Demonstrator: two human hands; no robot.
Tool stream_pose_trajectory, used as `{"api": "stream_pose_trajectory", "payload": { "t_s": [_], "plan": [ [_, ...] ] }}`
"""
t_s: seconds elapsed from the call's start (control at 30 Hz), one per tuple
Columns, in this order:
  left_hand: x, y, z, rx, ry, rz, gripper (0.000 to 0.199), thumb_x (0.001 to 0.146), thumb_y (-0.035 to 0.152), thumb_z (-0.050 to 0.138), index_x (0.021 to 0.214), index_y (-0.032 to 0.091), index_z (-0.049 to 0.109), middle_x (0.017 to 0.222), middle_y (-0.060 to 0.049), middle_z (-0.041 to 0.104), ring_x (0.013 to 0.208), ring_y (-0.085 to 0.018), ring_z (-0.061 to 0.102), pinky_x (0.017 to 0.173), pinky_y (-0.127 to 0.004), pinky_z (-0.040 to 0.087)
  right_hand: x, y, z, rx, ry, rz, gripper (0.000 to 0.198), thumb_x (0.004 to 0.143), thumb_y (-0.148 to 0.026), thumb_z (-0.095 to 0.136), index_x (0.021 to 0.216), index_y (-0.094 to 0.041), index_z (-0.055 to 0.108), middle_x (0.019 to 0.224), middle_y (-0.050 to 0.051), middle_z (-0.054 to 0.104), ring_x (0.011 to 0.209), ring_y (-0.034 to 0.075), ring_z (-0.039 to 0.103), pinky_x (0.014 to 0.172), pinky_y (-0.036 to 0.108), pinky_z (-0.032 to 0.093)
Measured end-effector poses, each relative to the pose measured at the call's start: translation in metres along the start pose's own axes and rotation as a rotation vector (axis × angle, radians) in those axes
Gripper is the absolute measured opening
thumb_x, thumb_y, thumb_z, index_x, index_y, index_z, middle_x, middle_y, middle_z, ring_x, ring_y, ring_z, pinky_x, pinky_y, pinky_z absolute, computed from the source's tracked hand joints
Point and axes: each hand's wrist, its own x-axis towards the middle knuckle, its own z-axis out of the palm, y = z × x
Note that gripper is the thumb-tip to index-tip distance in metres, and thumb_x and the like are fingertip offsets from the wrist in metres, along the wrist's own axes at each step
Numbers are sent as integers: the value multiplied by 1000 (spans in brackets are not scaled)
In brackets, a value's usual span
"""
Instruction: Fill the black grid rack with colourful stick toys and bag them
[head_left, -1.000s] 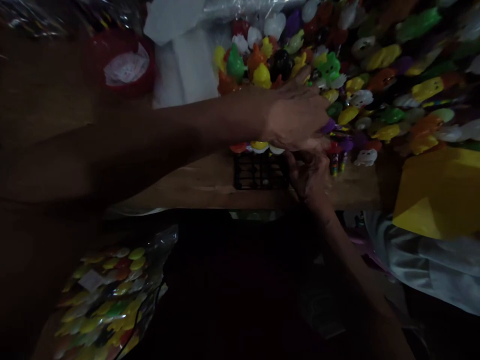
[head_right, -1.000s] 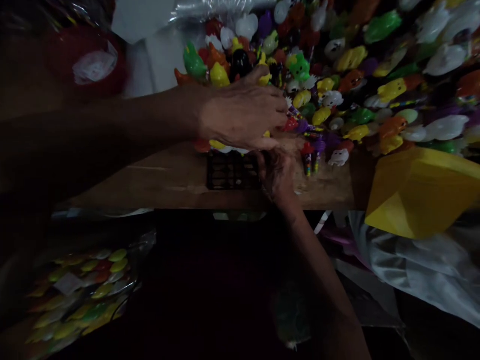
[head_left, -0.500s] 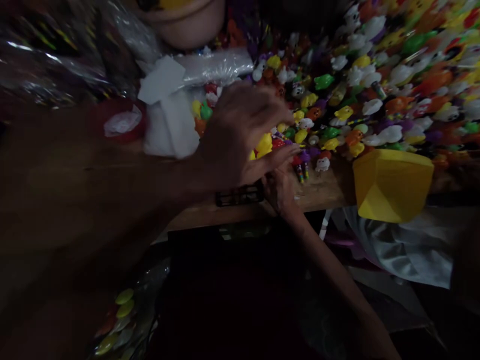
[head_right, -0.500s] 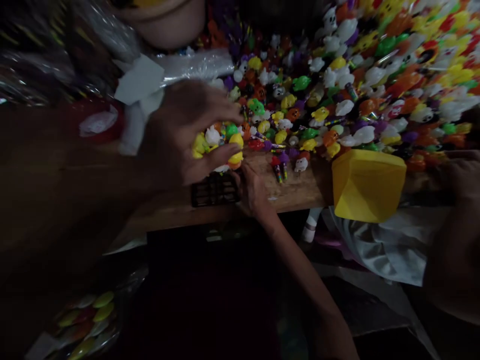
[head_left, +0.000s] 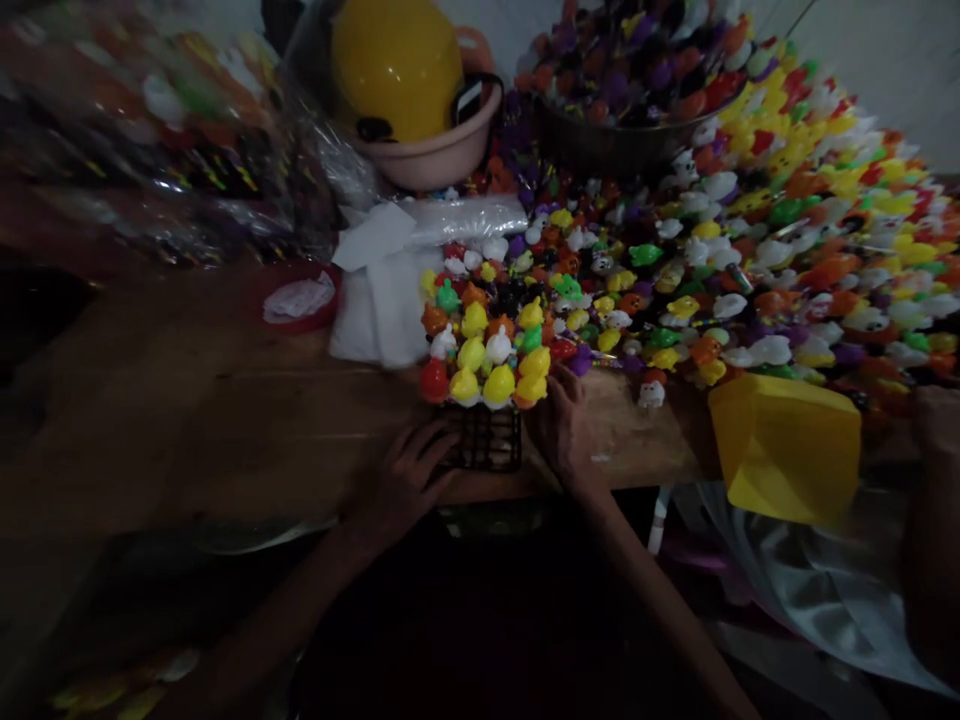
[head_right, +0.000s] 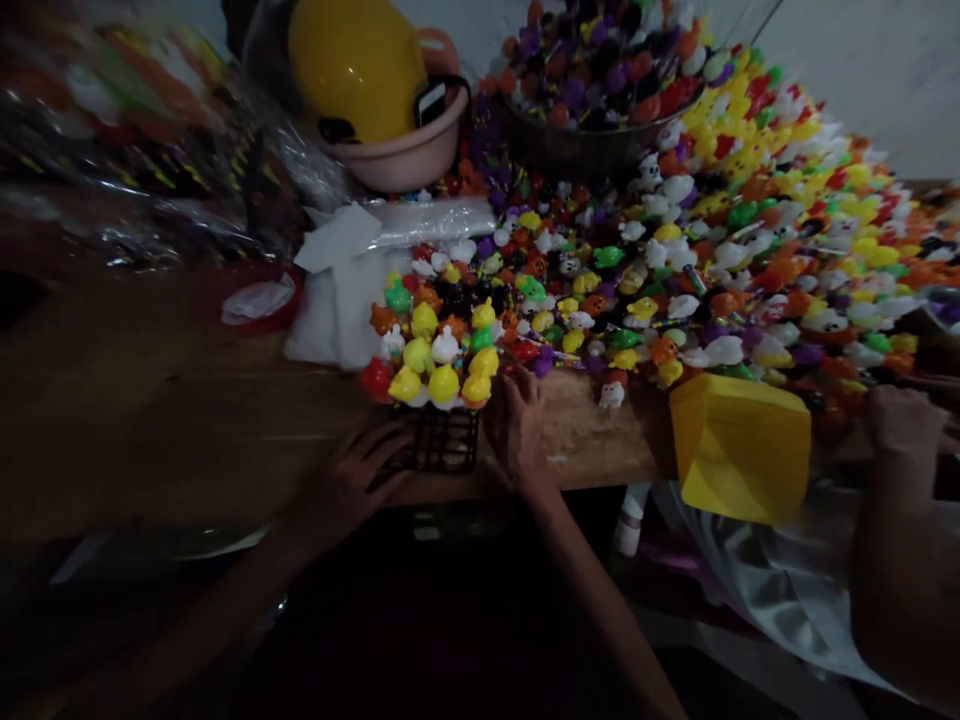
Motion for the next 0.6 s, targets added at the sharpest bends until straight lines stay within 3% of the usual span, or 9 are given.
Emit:
{"api": "stream_pose_trajectory", "payload": {
  "t_s": [0.1, 0.2, 0.33, 0.43, 0.5, 0.6],
  "plan": [
    [-14, 0, -3, -8, 40, 14, 38, 94, 27, 60, 132, 25, 66, 134, -7, 68, 123, -31, 63, 99, -49, 61, 19, -7, 7, 150, -104, -65, 31, 89, -26, 58, 118, -21, 69, 132, 15, 64, 129, 32, 56, 107, 53, 50],
    [-26, 5, 2, -65, 123, 9, 52, 93, 33, 60, 145, 36, 55, 132, 0, 70, 118, -31, 68, 92, -49, 67, 40, 2, -3, 250, -164, -79, 25, 93, -27, 53, 109, -22, 72, 121, 12, 70, 115, 27, 65, 97, 45, 56],
    [-42, 11, 10, -34, 195, -6, 55, 89, 38, 62, 142, 50, 53, 123, 8, 73, 101, -30, 75, 78, -49, 71, 81, 32, -31, 64, 55, -6, 28, 95, -30, 49, 110, -20, 71, 103, 9, 72, 90, 22, 68, 80, 37, 56],
    [-48, 12, 16, 46, 187, 57, 49, 86, 32, 65, 127, 57, 59, 114, 13, 74, 93, -27, 76, 83, -50, 70, 118, 61, -41, -270, 188, 57, 26, 90, -32, 52, 96, -17, 73, 90, 13, 69, 89, 28, 63, 83, 45, 52],
    [-44, 14, 19, 70, 182, 12, 45, 87, 40, 66, 129, 53, 59, 114, 9, 75, 96, -29, 76, 84, -51, 69, 136, 77, -39, -426, 125, 108, 21, 86, -31, 57, 89, -16, 72, 93, 17, 68, 97, 33, 59, 90, 54, 48],
    [-28, 19, 20, 100, 144, -143, 52, 89, 50, 65, 137, 33, 58, 123, -7, 72, 109, -35, 70, 85, -52, 66, 151, 94, -27, -497, 31, 172, 12, 81, -23, 63, 86, -16, 70, 98, 19, 66, 104, 36, 56, 97, 61, 40]
  ]
}}
